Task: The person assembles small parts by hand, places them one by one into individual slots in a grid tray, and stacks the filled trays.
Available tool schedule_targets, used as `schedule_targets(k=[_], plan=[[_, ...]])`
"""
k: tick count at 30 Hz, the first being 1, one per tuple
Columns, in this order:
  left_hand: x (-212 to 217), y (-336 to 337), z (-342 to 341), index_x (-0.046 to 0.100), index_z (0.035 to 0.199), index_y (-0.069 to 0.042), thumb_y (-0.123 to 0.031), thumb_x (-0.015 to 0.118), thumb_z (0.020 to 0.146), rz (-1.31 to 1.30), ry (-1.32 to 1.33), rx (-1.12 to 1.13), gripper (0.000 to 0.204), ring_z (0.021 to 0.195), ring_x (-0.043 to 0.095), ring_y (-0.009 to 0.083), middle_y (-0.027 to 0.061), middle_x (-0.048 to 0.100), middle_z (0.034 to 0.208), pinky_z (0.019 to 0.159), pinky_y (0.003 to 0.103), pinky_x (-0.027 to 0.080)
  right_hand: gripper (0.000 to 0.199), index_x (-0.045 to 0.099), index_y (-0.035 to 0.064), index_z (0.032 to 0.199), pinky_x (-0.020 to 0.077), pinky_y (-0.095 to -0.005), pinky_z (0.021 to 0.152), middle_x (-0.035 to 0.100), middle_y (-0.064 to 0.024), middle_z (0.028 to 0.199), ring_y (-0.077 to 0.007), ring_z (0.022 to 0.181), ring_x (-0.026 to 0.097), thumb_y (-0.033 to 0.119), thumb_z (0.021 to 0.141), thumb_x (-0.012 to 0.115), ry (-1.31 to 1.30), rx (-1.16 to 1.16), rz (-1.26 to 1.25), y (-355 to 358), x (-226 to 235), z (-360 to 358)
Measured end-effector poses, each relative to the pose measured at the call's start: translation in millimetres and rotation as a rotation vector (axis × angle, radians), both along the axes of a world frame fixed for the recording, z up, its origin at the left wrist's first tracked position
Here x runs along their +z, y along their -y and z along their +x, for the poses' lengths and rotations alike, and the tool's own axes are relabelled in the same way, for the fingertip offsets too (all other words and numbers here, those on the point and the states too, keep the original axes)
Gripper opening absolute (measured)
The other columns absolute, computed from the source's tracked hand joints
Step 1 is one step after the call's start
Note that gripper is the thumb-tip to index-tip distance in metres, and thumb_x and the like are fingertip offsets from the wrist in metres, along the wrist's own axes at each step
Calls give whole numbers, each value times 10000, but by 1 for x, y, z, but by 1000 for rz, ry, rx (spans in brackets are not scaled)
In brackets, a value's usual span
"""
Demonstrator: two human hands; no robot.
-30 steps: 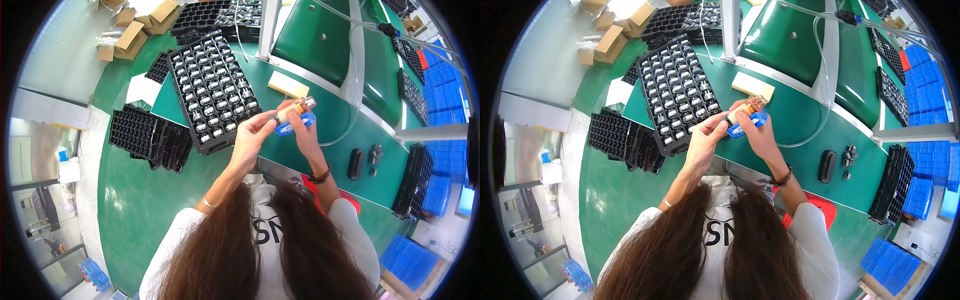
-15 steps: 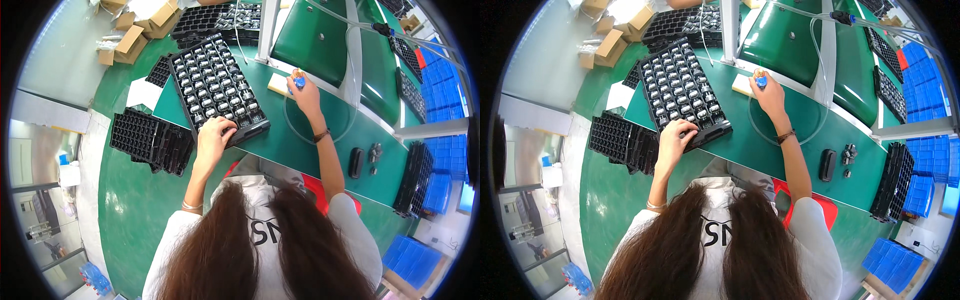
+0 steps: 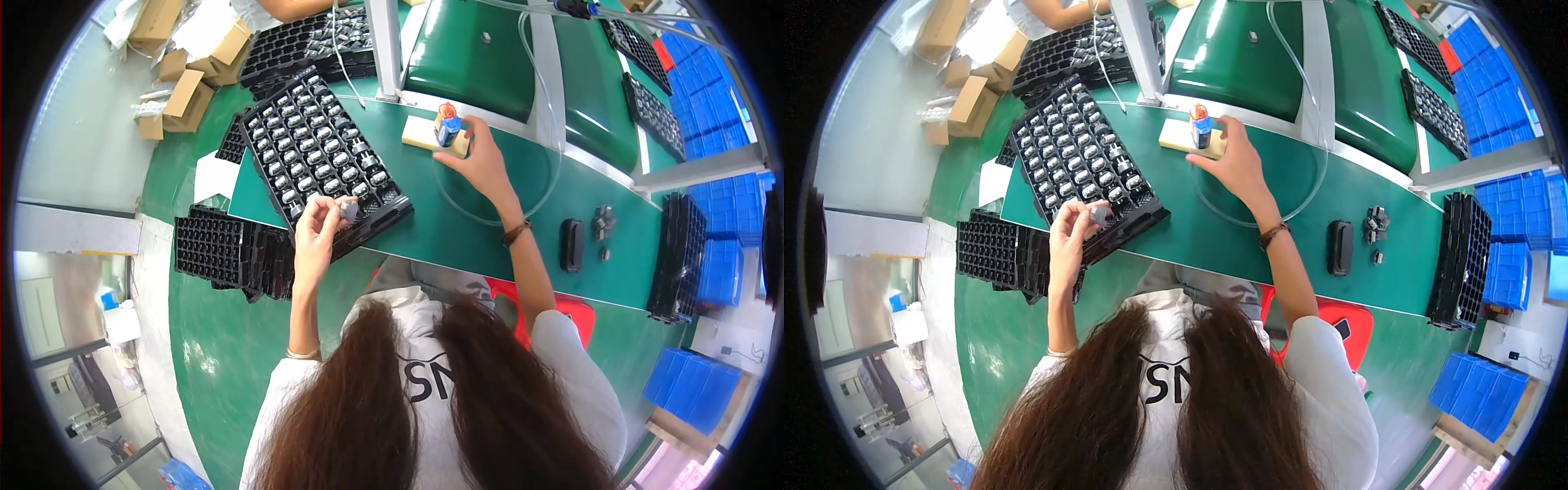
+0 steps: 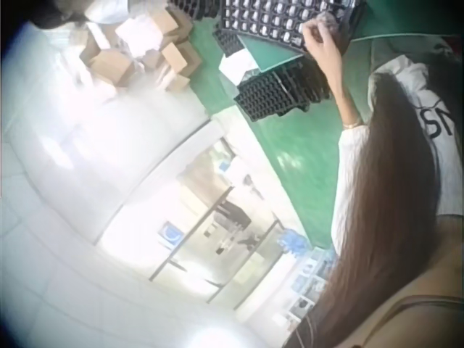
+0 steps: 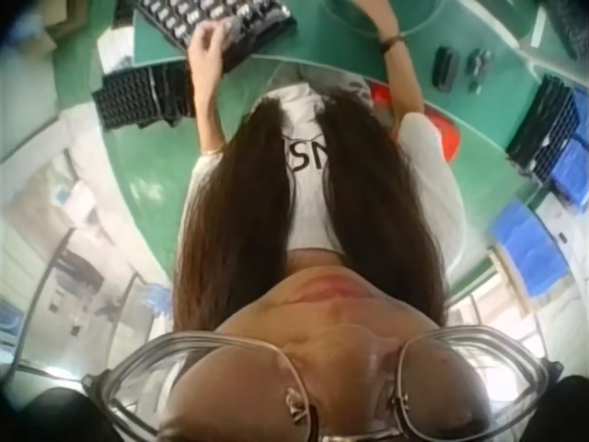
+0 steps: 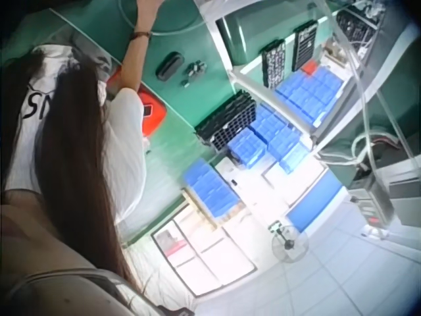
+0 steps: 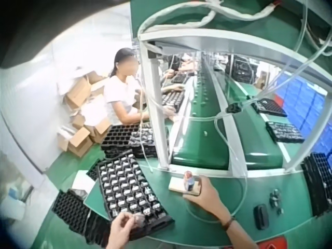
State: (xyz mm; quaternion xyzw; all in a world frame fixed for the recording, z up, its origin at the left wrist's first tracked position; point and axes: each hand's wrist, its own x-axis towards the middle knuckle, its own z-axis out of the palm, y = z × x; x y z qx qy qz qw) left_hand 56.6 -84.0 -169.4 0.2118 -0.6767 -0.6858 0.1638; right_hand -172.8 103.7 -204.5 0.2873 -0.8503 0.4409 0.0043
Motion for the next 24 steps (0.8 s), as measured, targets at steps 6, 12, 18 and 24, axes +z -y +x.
schedule_targets(k=[6,12,18,24], plan=[[-9,-17,-22,507,1043,-30,-238,420,955,691,-39,56,242,802,606,147,142,610,963,723,231,524,486,523,46,1057,457,-305,709,597,-121,912,-249,793,595,294,698,739,-85,-22,-161,44,-29,-44],[-8,-24,-36,519,1158,-13,-241,469,942,715,-40,46,318,854,579,85,81,609,1038,778,207,482,390,577,44,896,477,-443,652,622,-204,767,-390,763,608,388,732,660,-193,-311,-226,63,-44,-179],[1,-26,-44,494,1210,-14,-206,493,930,748,-92,57,340,863,532,75,32,594,1002,800,205,423,399,571,67,953,478,-463,730,639,-192,830,-385,808,612,403,748,637,-267,-456,-69,56,-57,-247],[5,-29,-49,461,1265,-27,-192,489,933,673,-94,21,372,911,536,74,49,589,1073,829,215,421,443,565,92,1037,452,-444,811,627,-194,953,-392,909,581,428,756,631,-140,-403,17,59,-46,-245]])
